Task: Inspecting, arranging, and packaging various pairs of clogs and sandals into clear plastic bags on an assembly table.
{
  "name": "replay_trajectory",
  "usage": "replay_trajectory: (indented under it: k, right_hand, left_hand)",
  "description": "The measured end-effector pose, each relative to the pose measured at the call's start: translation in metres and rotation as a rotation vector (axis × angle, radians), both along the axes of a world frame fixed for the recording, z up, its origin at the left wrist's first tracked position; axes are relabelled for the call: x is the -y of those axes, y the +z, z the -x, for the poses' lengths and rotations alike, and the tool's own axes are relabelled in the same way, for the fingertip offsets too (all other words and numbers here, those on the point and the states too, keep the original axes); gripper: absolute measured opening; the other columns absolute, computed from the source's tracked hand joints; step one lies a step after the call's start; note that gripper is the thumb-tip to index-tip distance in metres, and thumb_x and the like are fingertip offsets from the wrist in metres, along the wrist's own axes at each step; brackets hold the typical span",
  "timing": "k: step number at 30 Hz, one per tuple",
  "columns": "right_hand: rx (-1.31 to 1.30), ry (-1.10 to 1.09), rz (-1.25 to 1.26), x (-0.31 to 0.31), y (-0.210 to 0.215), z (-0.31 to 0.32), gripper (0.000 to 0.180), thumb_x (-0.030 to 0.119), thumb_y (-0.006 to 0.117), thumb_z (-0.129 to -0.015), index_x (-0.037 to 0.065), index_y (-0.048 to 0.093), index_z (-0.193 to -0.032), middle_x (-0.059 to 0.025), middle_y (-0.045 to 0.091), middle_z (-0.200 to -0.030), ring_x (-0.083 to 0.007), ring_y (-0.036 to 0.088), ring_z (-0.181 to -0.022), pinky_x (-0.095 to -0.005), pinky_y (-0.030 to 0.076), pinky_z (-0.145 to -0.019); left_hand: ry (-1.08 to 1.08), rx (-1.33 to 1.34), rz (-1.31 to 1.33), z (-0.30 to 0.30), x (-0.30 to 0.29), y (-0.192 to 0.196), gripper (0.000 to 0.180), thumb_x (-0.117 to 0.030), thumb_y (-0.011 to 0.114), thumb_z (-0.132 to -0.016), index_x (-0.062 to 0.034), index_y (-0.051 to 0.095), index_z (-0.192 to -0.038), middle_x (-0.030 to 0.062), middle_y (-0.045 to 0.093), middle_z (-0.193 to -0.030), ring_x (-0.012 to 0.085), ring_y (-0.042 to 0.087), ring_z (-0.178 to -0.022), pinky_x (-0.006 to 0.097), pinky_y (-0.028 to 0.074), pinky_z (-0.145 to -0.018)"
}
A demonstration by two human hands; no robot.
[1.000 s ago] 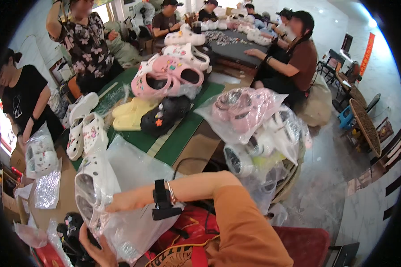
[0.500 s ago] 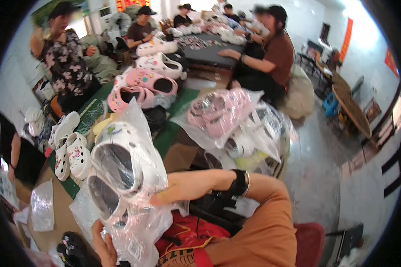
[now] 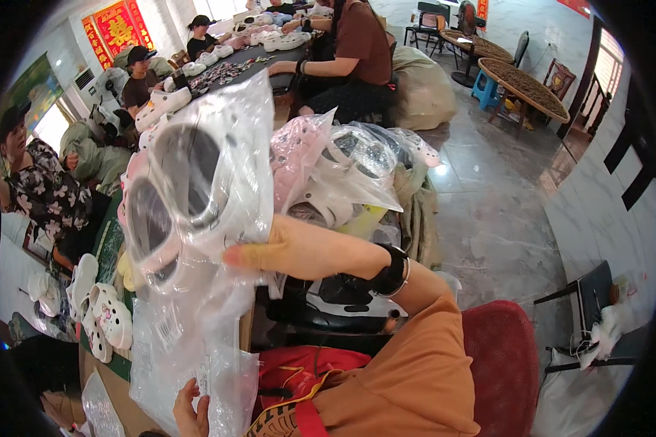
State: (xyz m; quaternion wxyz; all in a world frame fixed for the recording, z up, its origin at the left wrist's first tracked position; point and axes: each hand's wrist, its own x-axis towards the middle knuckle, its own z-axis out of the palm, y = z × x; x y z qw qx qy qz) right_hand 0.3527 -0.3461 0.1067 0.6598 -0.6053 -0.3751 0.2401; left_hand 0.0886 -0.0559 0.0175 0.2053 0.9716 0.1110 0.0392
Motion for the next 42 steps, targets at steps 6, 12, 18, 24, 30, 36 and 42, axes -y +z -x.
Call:
replay_trajectory:
  k: [6, 12, 18, 24, 30, 36, 42]
  right_hand:
    - [0.191, -0.381, 0.073, 0.018, 0.011, -0.059, 0.037, 0.035, 0.053, -0.087, -0.001, 0.058, -0.098, -0.0002, 0.057, -0.078, -0.0083, 0.05, -0.072, -0.0251, 0.043, -0.063]
    - [-0.132, -0.431, -0.354, 0.025, 0.044, -0.155, 0.044, 0.031, 0.041, -0.091, -0.009, 0.053, -0.106, -0.0146, 0.061, -0.098, -0.0165, 0.059, -0.079, -0.0277, 0.047, -0.076]
    - [-0.293, -0.31, -0.348, 0.086, 0.037, -0.242, 0.041, 0.027, 0.038, -0.092, -0.01, 0.049, -0.108, -0.019, 0.059, -0.103, -0.024, 0.06, -0.086, -0.0331, 0.049, -0.078]
    - [-0.895, 0.468, -0.528, 0.145, 0.01, -0.296, 0.038, 0.02, 0.041, -0.091, -0.011, 0.046, -0.111, -0.0174, 0.056, -0.099, -0.0179, 0.059, -0.085, -0.0242, 0.05, -0.073]
    - [-0.208, -0.385, -0.421, 0.139, 0.012, -0.258, 0.035, 0.023, 0.039, -0.092, -0.008, 0.053, -0.1, -0.0216, 0.06, -0.094, -0.0303, 0.061, -0.087, -0.0341, 0.051, -0.075]
    - [-0.257, -0.387, -0.456, 0.146, 0.006, -0.277, 0.035, 0.022, 0.04, -0.092, -0.009, 0.051, -0.101, -0.0224, 0.059, -0.097, -0.0316, 0.06, -0.089, -0.0357, 0.051, -0.075]
    - [-0.317, -0.429, -0.345, 0.142, 0.012, -0.28, 0.035, 0.022, 0.044, -0.09, -0.007, 0.048, -0.11, -0.0161, 0.056, -0.105, -0.0185, 0.059, -0.091, -0.027, 0.051, -0.077]
  left_hand:
    - [-0.069, -0.011, 0.024, -0.033, 0.02, 0.003, 0.035, -0.014, 0.057, -0.083, -0.0034, 0.051, -0.115, 0.0191, 0.059, -0.097, 0.0317, 0.057, -0.089, 0.036, 0.045, -0.078]
    - [-0.146, -0.065, 0.013, -0.049, 0.025, -0.001, 0.036, -0.014, 0.057, -0.082, -0.0037, 0.05, -0.116, 0.0192, 0.058, -0.097, 0.0338, 0.055, -0.089, 0.037, 0.044, -0.078]
    - [-0.168, -0.15, 0.028, -0.059, 0.031, -0.013, 0.037, -0.015, 0.056, -0.082, -0.0039, 0.049, -0.116, 0.0191, 0.058, -0.095, 0.0348, 0.055, -0.086, 0.039, 0.044, -0.075]
    - [-0.245, -0.222, 0.031, -0.084, 0.039, -0.022, 0.045, -0.02, 0.062, -0.076, -0.0029, 0.048, -0.115, 0.0164, 0.057, -0.093, 0.0329, 0.053, -0.086, 0.04, 0.04, -0.074]
    - [-0.295, -0.276, -0.018, -0.101, 0.05, -0.022, 0.045, -0.017, 0.06, -0.077, -0.0041, 0.046, -0.118, 0.0149, 0.057, -0.098, 0.0325, 0.053, -0.088, 0.04, 0.039, -0.075]
    - [-0.286, -0.299, -0.04, -0.089, 0.044, -0.027, 0.048, -0.018, 0.061, -0.076, -0.0056, 0.045, -0.119, 0.014, 0.056, -0.1, 0.0319, 0.052, -0.089, 0.041, 0.039, -0.075]
    - [-0.286, -0.261, -0.051, -0.088, 0.047, -0.031, 0.044, -0.019, 0.062, -0.076, -0.0035, 0.048, -0.115, 0.0162, 0.057, -0.093, 0.0338, 0.053, -0.083, 0.04, 0.041, -0.071]
